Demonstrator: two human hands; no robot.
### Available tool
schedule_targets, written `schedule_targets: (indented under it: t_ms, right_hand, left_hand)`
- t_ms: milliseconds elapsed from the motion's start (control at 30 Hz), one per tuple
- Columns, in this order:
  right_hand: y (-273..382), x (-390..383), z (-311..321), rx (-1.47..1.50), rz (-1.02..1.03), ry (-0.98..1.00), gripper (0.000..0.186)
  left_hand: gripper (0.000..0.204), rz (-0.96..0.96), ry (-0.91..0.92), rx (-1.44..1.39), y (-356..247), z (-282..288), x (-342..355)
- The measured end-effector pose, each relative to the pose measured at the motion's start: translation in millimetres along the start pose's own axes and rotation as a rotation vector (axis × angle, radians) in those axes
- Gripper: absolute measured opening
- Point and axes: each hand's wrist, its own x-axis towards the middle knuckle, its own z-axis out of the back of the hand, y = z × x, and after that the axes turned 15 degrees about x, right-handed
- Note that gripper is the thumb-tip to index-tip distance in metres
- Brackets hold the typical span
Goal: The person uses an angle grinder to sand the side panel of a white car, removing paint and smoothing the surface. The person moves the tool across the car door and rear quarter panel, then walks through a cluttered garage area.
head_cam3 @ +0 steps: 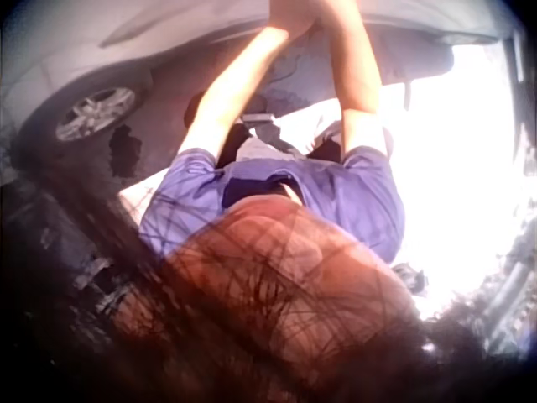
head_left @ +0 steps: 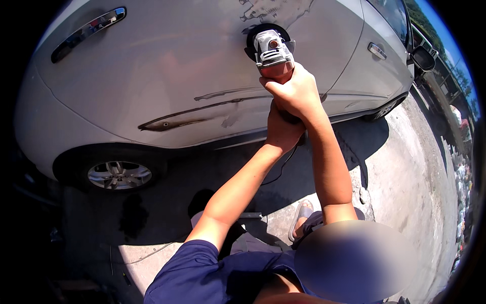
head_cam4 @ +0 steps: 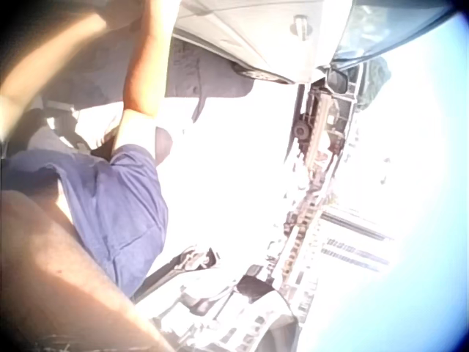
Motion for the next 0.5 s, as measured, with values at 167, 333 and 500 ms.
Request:
schedule_targets:
  t_ms: [167,333,500]
  right_hand:
    - [9.5,-2.5,-6.7,-0.007,-0.007,0.031,0.063]
    - [5.7,-2.8,-1.9,-0.039,-0.018,-0.005,0.065]
    - [14.6,-4.6,-18.0,-0.075,0.022,0.026,0.065]
  left_hand:
    - [0.072,0.007,0.039,-0.073,9.7,7.0,0.1]
    - [0.077,0.047,0.073,-0.041,6.7,3.4,0.7]
    - [0.064,0.005,0.075,-0.113,2.2,21.2,-1.4]
